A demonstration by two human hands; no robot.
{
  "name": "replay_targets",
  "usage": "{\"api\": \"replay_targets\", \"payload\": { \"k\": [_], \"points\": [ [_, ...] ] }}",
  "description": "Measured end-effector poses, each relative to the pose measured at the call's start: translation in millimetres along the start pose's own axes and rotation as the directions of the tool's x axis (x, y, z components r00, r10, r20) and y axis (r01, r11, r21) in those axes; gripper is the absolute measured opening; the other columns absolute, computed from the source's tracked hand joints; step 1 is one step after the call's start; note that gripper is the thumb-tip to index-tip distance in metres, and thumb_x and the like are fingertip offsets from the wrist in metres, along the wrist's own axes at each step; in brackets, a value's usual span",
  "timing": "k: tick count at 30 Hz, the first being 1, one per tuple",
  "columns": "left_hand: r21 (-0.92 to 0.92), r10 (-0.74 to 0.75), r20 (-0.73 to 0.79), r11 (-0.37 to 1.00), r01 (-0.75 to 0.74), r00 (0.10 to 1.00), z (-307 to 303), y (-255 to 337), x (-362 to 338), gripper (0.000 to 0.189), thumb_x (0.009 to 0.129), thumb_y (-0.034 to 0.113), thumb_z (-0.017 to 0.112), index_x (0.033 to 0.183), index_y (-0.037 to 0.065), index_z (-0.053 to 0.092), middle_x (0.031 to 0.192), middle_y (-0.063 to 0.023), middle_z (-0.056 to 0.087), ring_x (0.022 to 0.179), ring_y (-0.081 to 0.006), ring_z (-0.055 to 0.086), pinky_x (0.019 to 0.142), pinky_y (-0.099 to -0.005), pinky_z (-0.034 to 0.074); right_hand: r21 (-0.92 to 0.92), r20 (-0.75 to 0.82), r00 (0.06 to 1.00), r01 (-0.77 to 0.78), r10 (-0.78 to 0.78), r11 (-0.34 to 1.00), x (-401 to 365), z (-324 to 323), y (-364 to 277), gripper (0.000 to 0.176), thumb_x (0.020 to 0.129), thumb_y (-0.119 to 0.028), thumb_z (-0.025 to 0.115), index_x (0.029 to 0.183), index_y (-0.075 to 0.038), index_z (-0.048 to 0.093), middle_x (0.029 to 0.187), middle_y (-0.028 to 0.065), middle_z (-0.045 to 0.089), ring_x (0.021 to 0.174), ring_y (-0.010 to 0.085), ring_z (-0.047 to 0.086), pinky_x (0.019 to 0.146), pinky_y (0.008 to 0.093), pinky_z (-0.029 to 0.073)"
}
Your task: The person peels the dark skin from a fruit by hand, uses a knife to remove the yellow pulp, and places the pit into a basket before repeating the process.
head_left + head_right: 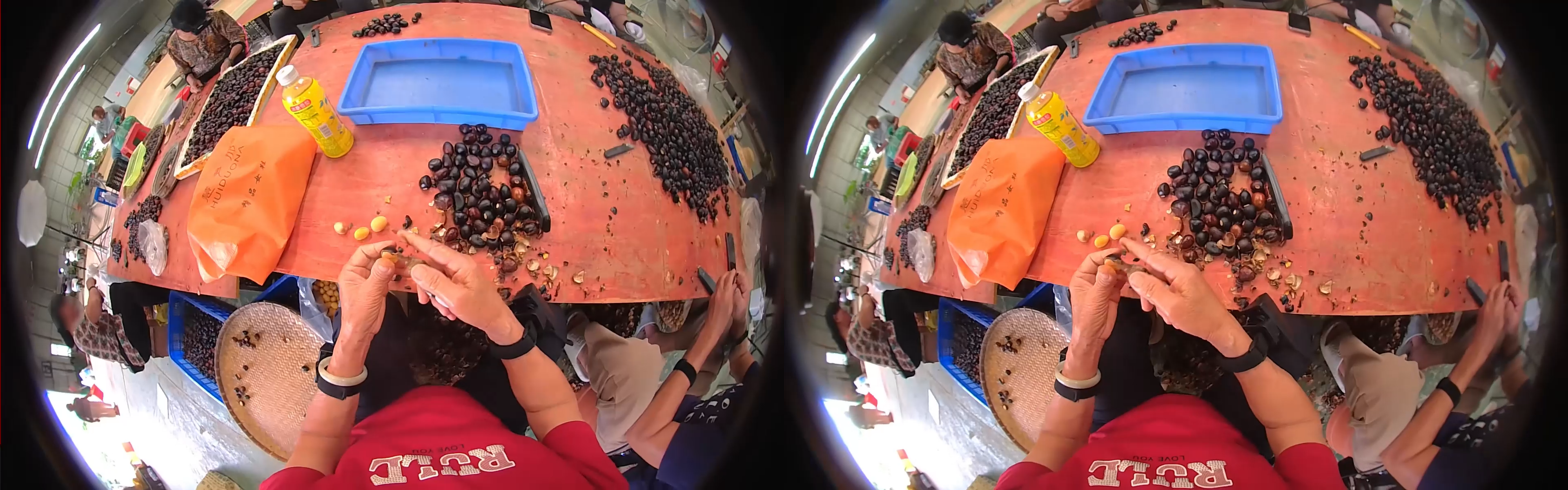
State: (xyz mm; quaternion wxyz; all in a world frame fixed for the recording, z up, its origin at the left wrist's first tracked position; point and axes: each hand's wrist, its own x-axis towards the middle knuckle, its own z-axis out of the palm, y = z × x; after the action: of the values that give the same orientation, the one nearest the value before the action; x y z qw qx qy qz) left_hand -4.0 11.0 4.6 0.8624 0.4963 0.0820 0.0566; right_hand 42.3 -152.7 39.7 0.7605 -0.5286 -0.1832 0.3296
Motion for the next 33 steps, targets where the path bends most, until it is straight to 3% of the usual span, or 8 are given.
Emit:
{"api": "replay_targets", "payload": {
  "k": [1,4,13,17,19,22,33],
  "points": [
    [0.014,0.028,-0.008,1.000,-0.028,1.000,-0.5,-0.6,0.8,0.032,0.087,0.019,0.063,0.109,-0.001,0.053,0.093,-0.0078,0.062,0.079,-0.0150,0.063,0.067,-0.0294,0.055,-0.031,-0.025,1.000,-0.003,0.002,1.000,-1.1,3.6,-4.9,0.049,0.092,-0.015,0.051,0.138,-0.006,0.037,0.073,-0.0002,0.055,0.058,0.0036,0.046,0.052,0.0183,0.039],
    [0.023,0.037,-0.004,0.999,-0.037,0.999,-0.6,-0.8,1.7,0.031,0.086,0.020,0.065,0.106,-0.002,0.055,0.091,-0.0082,0.063,0.078,-0.0144,0.062,0.067,-0.0300,0.055,-0.108,-0.026,0.999,0.041,-0.044,0.993,-0.1,3.8,3.2,0.047,0.090,-0.014,0.053,0.135,-0.003,0.041,0.075,0.0009,0.055,0.059,0.0053,0.048,0.054,0.0200,0.041],
    [0.102,0.018,-0.012,0.995,-0.017,1.000,-0.5,-2.4,0.8,0.032,0.082,0.021,0.070,0.102,0.000,0.057,0.088,-0.0052,0.064,0.071,-0.0087,0.058,0.065,-0.0210,0.047,-0.256,-0.063,0.995,0.057,-0.075,0.965,-0.1,-0.8,4.2,0.041,0.092,-0.015,0.050,0.130,-0.001,0.046,0.068,-0.0008,0.052,0.058,0.0058,0.047,0.052,0.0219,0.040],
    [0.122,0.019,-0.025,0.992,-0.016,0.999,0.1,-3.6,0.2,0.031,0.081,0.021,0.070,0.100,0.001,0.057,0.086,-0.0044,0.064,0.070,-0.0078,0.057,0.065,-0.0205,0.046,-0.204,-0.076,0.996,0.033,-0.049,0.978,-2.1,-1.8,3.4,0.041,0.092,-0.015,0.049,0.131,-0.001,0.045,0.068,-0.0009,0.052,0.056,0.0055,0.046,0.051,0.0217,0.040],
    [0.107,0.033,0.004,0.994,-0.034,0.999,-0.6,-3.7,0.9,0.031,0.082,0.021,0.070,0.100,0.001,0.056,0.087,-0.0048,0.064,0.071,-0.0081,0.058,0.065,-0.0205,0.047,0.010,-0.147,0.988,-0.037,0.038,0.999,-4.4,-0.4,0.4,0.042,0.093,-0.014,0.048,0.133,-0.002,0.043,0.069,-0.0003,0.052,0.056,0.0052,0.046,0.051,0.0209,0.040],
    [0.086,0.040,0.034,0.995,-0.043,0.999,0.0,-0.9,0.5,0.031,0.082,0.021,0.069,0.100,0.001,0.056,0.088,-0.0054,0.064,0.073,-0.0089,0.059,0.066,-0.0209,0.048,-0.102,-0.074,0.995,0.056,-0.064,0.993,-4.8,2.0,1.8,0.044,0.092,-0.014,0.048,0.134,-0.002,0.042,0.069,0.0002,0.053,0.056,0.0053,0.047,0.052,0.0208,0.041],
    [0.130,-0.006,0.035,0.992,0.001,0.999,-1.8,-1.4,0.3,0.028,0.082,0.018,0.069,0.099,0.000,0.056,0.090,-0.0057,0.063,0.077,-0.0097,0.060,0.070,-0.0222,0.050,-0.223,-0.079,0.994,0.052,-0.071,0.973,-3.8,-0.8,7.6,0.041,0.091,-0.014,0.049,0.130,-0.003,0.047,0.062,-0.0012,0.049,0.054,0.0059,0.047,0.050,0.0219,0.040]
  ]
}}
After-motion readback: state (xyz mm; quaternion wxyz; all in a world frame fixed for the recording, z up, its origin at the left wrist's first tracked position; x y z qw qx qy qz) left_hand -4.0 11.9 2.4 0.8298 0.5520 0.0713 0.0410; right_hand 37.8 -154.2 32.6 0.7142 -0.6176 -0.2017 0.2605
